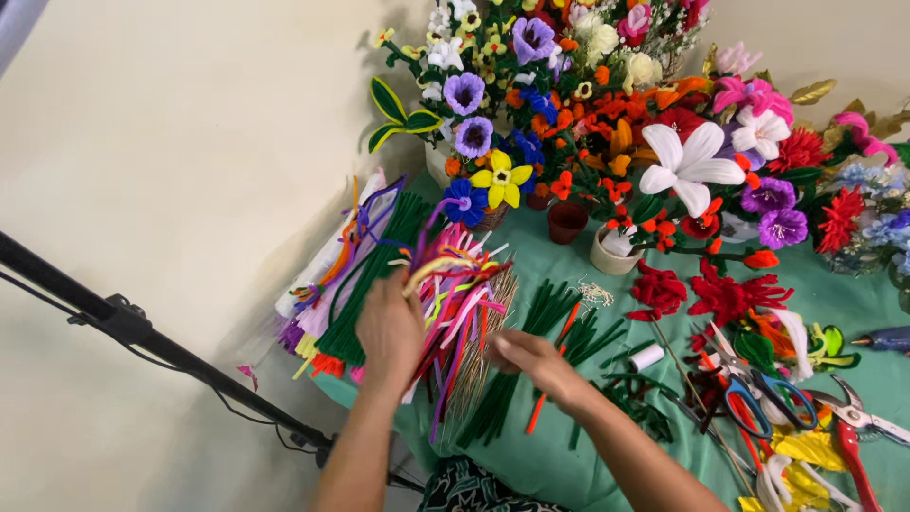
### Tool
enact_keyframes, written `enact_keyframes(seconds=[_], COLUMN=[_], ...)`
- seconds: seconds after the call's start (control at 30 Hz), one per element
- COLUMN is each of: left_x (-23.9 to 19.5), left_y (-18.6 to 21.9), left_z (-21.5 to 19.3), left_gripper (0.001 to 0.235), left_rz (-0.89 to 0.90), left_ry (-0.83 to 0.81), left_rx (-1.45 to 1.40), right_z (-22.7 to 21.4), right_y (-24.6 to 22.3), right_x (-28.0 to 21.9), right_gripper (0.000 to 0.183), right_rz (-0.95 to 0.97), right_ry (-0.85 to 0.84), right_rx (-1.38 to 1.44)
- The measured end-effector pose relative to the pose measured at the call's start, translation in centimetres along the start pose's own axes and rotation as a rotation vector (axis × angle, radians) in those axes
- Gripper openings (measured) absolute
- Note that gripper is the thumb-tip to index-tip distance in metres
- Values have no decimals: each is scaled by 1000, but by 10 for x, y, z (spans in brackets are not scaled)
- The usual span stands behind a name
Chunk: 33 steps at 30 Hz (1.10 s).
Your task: The person organizes various colorful artificial pipe-cleaner flowers, green stems, and craft supplies on a table.
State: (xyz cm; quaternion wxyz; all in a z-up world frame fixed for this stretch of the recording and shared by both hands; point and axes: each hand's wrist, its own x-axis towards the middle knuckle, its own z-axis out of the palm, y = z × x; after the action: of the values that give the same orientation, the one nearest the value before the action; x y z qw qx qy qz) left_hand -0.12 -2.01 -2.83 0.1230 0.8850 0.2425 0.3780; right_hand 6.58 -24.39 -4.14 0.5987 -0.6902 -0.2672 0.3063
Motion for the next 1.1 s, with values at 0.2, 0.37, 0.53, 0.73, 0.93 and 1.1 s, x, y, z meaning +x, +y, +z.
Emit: enact_keyframes(seconds=[0.2,0.37,0.53,0.73,0.93,1.1], left_x=[-52,-69,-61,-69,-67,-68], left_y=[4,4,-15,-8,-15,-27], left_z=[32,17,16,51,88,100], left_gripper=[35,46,24,87,81,71], left_rz=[123,278,258,58,39,-5], left_ry=[-77,17,203,-56,-192,-451], left_rx=[-172,-301,-291,-260,146,274], right_z=[43,61,45,45,28,5], right_y=[21,0,1,-83,-63,-59], right_x=[93,110,108,53,45,37], right_gripper=[72,36,27,13,9,19], right_rz=[87,167,90,28,-65,-184], right_ry=[-131,86,123,118,-50,-110], right_rx=[468,700,561,555,445,339])
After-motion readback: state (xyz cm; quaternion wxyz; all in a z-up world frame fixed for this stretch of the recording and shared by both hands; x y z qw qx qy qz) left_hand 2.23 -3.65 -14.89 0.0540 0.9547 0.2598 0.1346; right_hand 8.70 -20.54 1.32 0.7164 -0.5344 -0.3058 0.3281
